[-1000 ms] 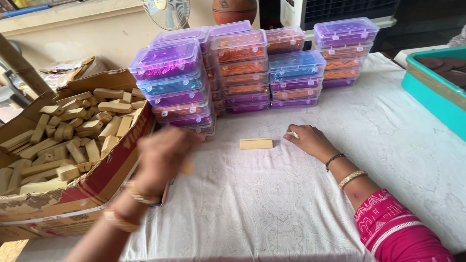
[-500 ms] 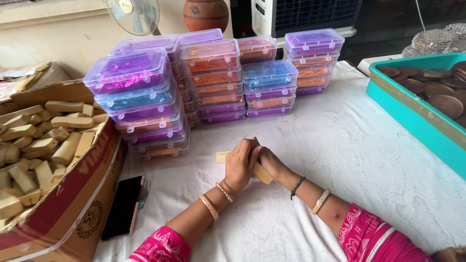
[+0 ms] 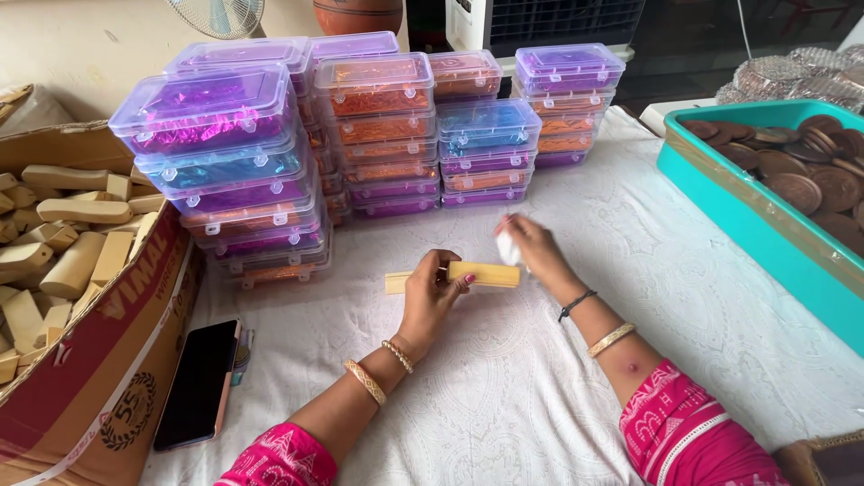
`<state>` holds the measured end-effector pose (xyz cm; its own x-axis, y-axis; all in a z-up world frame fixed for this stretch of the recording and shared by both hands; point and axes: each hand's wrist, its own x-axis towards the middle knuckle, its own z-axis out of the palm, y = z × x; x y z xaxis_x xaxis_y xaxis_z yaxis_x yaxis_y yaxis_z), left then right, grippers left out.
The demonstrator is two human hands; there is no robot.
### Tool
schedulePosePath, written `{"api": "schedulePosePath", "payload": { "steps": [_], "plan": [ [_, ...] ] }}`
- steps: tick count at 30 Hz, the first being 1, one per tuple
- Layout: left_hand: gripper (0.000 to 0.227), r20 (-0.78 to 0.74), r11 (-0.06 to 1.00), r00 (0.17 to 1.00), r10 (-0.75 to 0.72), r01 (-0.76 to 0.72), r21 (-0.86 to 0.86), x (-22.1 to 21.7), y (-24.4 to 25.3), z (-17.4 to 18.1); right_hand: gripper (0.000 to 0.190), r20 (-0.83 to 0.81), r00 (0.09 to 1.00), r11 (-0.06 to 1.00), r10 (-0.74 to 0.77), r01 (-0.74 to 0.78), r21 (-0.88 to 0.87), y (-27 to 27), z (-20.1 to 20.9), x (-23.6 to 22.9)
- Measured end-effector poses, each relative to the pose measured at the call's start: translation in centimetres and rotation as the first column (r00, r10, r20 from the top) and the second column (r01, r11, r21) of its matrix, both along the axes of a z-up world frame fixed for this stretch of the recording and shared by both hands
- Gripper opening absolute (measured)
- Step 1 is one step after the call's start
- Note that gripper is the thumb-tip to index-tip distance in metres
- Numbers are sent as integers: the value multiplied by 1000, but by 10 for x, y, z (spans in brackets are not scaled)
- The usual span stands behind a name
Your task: The recorder selects wooden blocks from a cardboard box, wraps them individually in foil and orange packaging, and organizes plastic containers on a table.
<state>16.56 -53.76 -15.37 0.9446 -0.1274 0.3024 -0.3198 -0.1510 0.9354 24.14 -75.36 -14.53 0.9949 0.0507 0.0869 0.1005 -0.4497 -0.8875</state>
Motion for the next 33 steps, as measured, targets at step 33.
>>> {"api": "schedulePosePath", "payload": {
  "steps": [33],
  "plan": [
    [26, 33, 994, 998, 58, -55, -99, 2, 5, -6, 52, 276, 833, 781, 480, -262, -567, 44, 23, -51]
  ]
}}
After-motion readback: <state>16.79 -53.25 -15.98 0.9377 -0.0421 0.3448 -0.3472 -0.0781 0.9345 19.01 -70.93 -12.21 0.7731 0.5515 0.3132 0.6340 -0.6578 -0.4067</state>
